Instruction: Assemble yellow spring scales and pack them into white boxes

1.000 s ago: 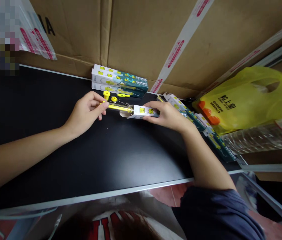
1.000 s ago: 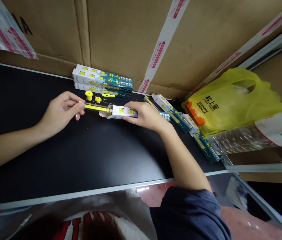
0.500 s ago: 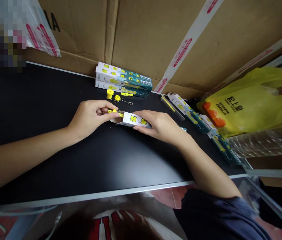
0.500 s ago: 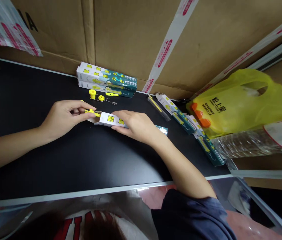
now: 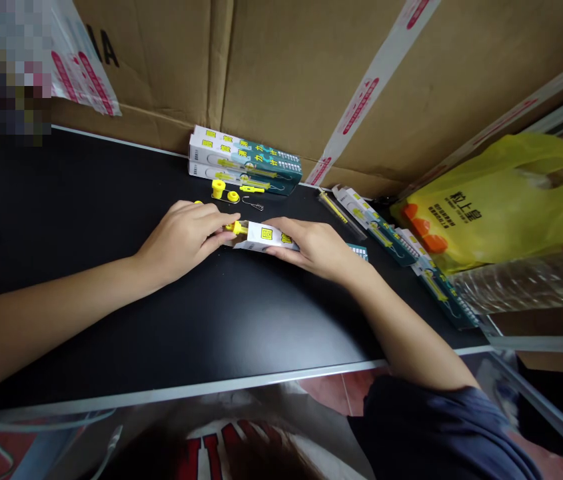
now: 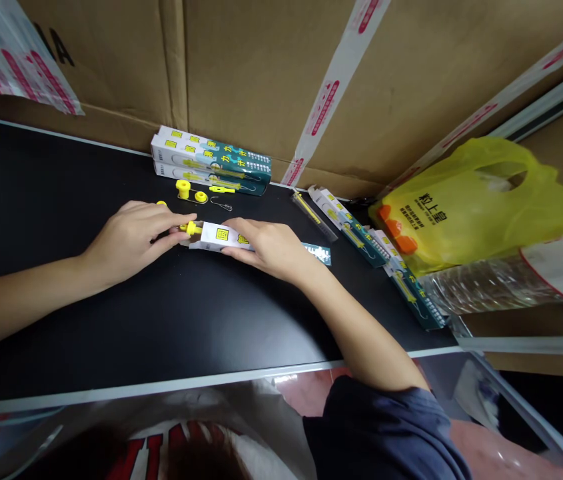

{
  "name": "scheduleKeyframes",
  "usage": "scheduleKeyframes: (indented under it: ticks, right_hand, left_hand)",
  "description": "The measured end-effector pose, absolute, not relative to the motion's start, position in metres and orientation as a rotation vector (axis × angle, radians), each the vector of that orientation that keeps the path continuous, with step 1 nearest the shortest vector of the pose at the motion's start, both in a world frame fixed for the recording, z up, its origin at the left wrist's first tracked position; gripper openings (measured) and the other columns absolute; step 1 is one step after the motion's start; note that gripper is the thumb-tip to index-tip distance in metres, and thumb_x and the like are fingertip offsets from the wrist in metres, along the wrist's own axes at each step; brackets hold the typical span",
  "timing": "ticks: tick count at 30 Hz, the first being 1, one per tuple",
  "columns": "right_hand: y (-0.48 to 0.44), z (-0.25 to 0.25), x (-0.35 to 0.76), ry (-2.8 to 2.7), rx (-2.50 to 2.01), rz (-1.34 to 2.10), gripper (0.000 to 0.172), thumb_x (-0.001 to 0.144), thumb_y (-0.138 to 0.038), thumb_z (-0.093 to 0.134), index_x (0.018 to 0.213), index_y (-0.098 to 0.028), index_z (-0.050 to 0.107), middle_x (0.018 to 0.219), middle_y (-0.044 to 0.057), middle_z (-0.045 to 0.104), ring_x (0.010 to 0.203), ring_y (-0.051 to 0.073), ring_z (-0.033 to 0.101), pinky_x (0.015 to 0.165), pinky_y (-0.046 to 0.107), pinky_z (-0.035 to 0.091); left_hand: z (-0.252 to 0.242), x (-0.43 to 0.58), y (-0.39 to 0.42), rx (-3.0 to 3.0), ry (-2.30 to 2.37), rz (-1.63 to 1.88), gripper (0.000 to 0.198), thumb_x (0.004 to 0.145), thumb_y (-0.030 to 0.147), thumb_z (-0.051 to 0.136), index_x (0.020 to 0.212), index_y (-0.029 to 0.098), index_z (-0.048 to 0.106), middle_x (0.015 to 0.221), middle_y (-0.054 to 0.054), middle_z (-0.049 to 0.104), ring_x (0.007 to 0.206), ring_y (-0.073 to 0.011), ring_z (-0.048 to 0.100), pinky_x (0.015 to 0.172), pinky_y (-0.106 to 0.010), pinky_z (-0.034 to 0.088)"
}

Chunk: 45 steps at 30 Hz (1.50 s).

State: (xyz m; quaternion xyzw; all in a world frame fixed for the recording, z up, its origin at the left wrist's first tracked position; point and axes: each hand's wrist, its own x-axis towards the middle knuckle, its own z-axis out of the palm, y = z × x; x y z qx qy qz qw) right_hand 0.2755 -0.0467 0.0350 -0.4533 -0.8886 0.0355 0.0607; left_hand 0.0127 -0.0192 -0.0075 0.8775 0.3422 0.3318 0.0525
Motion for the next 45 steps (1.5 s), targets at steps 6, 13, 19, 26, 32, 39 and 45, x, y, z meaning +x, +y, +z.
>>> scheduleKeyframes:
  ticks: [6,13,19,26,32,39,45]
  right_hand:
    - [-0.047,0.034,0.274,-2.684,-1.388,0.117,0.046,0.1,-0.049,0.047,0.132,-0.018,0.056,0.12,0.01,0.074,0.097,0.026,0.071,0.075,0.031,0.047]
    - [-0.051,0.032,0.265,-2.653,-1.435,0.206,0.04,0.103,-0.05,0.039,0.108,-0.018,0.064,0.101,0.008,0.075,0.083,0.02,0.066,0.069,0.028,0.037]
    - [-0.054,0.031,0.258,-2.588,-1.575,0.225,0.042,0.104,-0.051,0.036,0.101,-0.02,0.064,0.094,0.007,0.074,0.079,0.02,0.064,0.064,0.027,0.031]
    - [-0.054,0.027,0.256,-2.64,-1.557,0.2,0.041,0.104,-0.05,0.035,0.1,-0.019,0.063,0.094,0.007,0.074,0.078,0.02,0.064,0.065,0.028,0.031]
    - [-0.056,0.025,0.258,-2.721,-1.403,0.078,0.046,0.101,-0.058,0.04,0.11,-0.018,0.059,0.1,0.009,0.073,0.082,0.022,0.066,0.064,0.028,0.033]
    - [-0.055,0.016,0.261,-2.778,-1.245,-0.064,0.045,0.099,-0.06,0.045,0.11,-0.017,0.057,0.099,0.008,0.072,0.083,0.022,0.067,0.064,0.029,0.035]
    - [-0.056,0.019,0.261,-2.728,-1.263,-0.106,0.047,0.098,-0.062,0.045,0.108,-0.017,0.057,0.097,0.008,0.072,0.08,0.021,0.066,0.062,0.029,0.034]
  left_hand:
    - [-0.008,0.013,-0.02,2.647,1.09,0.941,0.032,0.095,0.034,0.058,0.12,0.019,0.071,0.09,-0.006,0.075,0.087,-0.0229,0.069,0.084,-0.035,0.043]
    - [-0.008,0.015,-0.026,2.724,0.905,0.957,0.019,0.093,0.031,0.062,0.106,0.02,0.071,0.078,0.0,0.069,0.078,-0.0185,0.066,0.078,-0.031,0.04]
    - [-0.008,0.015,-0.025,2.707,0.702,0.95,0.013,0.092,0.027,0.061,0.1,0.018,0.067,0.07,0.005,0.061,0.064,-0.0119,0.06,0.073,-0.027,0.04]
    - [-0.007,0.017,-0.027,2.752,0.696,0.861,0.021,0.094,0.024,0.055,0.109,0.021,0.07,0.075,0.004,0.067,0.065,-0.0123,0.061,0.075,-0.028,0.041]
    - [-0.009,0.017,-0.026,2.746,0.838,0.84,0.033,0.095,0.027,0.052,0.12,0.015,0.07,0.079,-0.001,0.067,0.066,-0.0147,0.061,0.071,-0.029,0.042]
    - [-0.012,0.017,-0.027,2.837,0.791,0.808,0.036,0.101,0.03,0.047,0.126,0.013,0.067,0.085,-0.005,0.068,0.078,-0.0194,0.065,0.078,-0.033,0.046]
    - [-0.011,0.019,-0.032,2.862,0.759,0.891,0.041,0.103,0.02,0.039,0.141,0.012,0.051,0.096,-0.007,0.07,0.089,-0.0205,0.066,0.086,-0.034,0.046]
